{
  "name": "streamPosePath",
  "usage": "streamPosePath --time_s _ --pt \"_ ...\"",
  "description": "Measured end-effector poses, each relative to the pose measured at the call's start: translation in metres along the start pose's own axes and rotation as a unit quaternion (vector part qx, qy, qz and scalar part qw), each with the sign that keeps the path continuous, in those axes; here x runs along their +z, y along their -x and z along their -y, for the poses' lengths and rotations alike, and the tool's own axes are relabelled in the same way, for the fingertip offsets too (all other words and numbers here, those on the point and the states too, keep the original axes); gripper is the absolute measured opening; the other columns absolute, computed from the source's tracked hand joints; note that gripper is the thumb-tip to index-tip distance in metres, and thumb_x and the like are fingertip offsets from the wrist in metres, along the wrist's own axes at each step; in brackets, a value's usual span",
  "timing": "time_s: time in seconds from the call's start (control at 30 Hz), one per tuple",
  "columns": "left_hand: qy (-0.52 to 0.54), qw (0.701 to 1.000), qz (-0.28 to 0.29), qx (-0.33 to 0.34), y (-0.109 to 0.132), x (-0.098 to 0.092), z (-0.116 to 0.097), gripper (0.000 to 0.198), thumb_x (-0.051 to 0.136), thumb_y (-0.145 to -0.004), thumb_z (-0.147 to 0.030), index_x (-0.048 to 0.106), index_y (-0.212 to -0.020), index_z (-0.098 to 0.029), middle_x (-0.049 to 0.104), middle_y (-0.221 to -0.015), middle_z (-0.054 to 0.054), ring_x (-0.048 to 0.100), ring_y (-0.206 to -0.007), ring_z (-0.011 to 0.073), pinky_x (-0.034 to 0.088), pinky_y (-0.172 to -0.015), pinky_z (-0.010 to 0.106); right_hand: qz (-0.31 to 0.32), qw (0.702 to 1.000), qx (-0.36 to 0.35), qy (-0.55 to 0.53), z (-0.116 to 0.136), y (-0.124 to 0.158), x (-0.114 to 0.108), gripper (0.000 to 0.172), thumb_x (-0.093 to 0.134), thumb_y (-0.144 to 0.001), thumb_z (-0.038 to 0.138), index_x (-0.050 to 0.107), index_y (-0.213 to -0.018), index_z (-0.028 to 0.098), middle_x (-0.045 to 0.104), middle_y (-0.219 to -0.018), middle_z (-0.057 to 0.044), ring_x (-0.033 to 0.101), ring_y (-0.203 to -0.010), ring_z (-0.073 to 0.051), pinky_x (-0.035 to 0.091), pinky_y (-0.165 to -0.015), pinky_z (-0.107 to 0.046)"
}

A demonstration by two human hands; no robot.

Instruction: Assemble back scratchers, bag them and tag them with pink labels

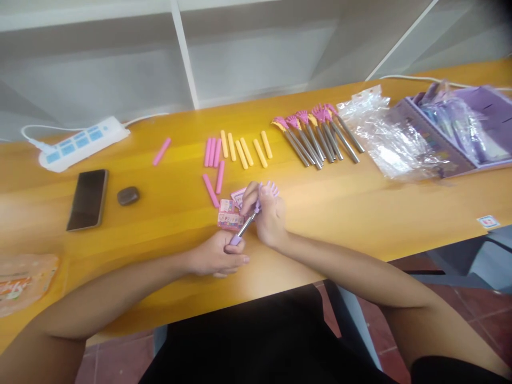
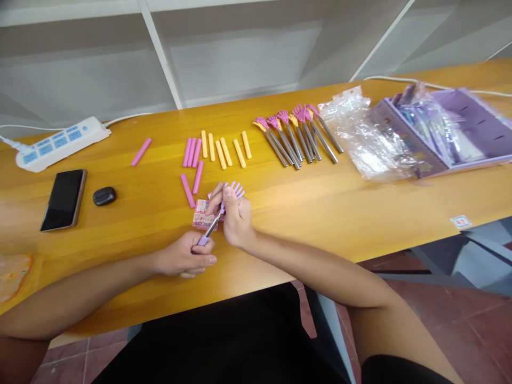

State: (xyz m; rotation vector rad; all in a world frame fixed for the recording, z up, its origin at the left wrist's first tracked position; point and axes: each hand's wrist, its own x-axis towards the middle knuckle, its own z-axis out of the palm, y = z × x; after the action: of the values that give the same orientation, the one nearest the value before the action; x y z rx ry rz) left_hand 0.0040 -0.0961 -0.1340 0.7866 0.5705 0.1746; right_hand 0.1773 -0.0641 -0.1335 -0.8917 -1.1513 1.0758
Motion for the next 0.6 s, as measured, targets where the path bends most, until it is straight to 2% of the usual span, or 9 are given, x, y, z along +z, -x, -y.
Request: streamPosePath --time_s 0.07,0.17,0.27,0.4,0.6 --pt "0.002 1.000 0.003 -0.002 0.000 0.000 0.001 0.063 0.086 -0.090 -0.047 0.027 -0.078 -0.027 0.029 -0.052 -0.016 0.024 -0.037 0.0029 0.023 -0.035 0.014 -0.005 1.000 0.002 0.003 0.001 0.002 0.002 0.073 0.038 -0.112 0.069 0.069 -0.063 0.025 0.056 -0.071 -0.007 0.056 -0.073 -0.022 0.052 -0.080 -0.041" --pt "0.007 1.000 0.016 -0.006 -0.001 0.000 0.001 0.064 0.084 -0.091 -0.048 0.027 -0.076 -0.026 0.029 -0.052 -0.015 0.025 -0.038 0.0027 0.023 -0.035 0.015 0.000 1.000 -0.006 -0.010 0.006 0.001 0.004 0.070 0.041 -0.113 0.063 0.071 -0.063 0.025 0.058 -0.072 -0.007 0.054 -0.068 -0.020 0.050 -0.072 -0.041" --pt "0.000 1.000 0.018 0.000 -0.005 -0.002 -0.003 0.064 0.084 -0.092 -0.050 0.026 -0.074 -0.026 0.030 -0.054 -0.014 0.026 -0.040 0.0026 0.024 -0.036 0.015 0.026 1.000 -0.005 -0.010 0.010 -0.004 0.000 0.070 0.042 -0.114 0.062 0.072 -0.064 0.025 0.059 -0.069 -0.007 0.055 -0.068 -0.020 0.049 -0.071 -0.040" --pt "-0.021 0.999 0.033 -0.020 -0.007 -0.008 -0.012 0.063 0.085 -0.090 -0.050 0.029 -0.076 -0.026 0.033 -0.056 -0.014 0.029 -0.041 0.0029 0.024 -0.038 0.016 0.058 0.998 -0.004 0.008 0.009 -0.012 -0.014 0.071 0.039 -0.114 0.064 0.076 -0.070 0.022 0.060 -0.073 -0.008 0.057 -0.070 -0.019 0.048 -0.068 -0.038" --pt "-0.017 0.997 0.073 -0.031 -0.004 -0.018 -0.016 0.063 0.086 -0.091 -0.047 0.030 -0.075 -0.025 0.034 -0.059 -0.013 0.034 -0.044 0.0033 0.028 -0.042 0.017 0.114 0.991 -0.059 0.033 0.006 -0.014 -0.037 0.062 0.038 -0.117 0.052 0.083 -0.088 0.021 0.059 -0.084 -0.007 0.057 -0.070 -0.016 0.044 -0.065 -0.034"
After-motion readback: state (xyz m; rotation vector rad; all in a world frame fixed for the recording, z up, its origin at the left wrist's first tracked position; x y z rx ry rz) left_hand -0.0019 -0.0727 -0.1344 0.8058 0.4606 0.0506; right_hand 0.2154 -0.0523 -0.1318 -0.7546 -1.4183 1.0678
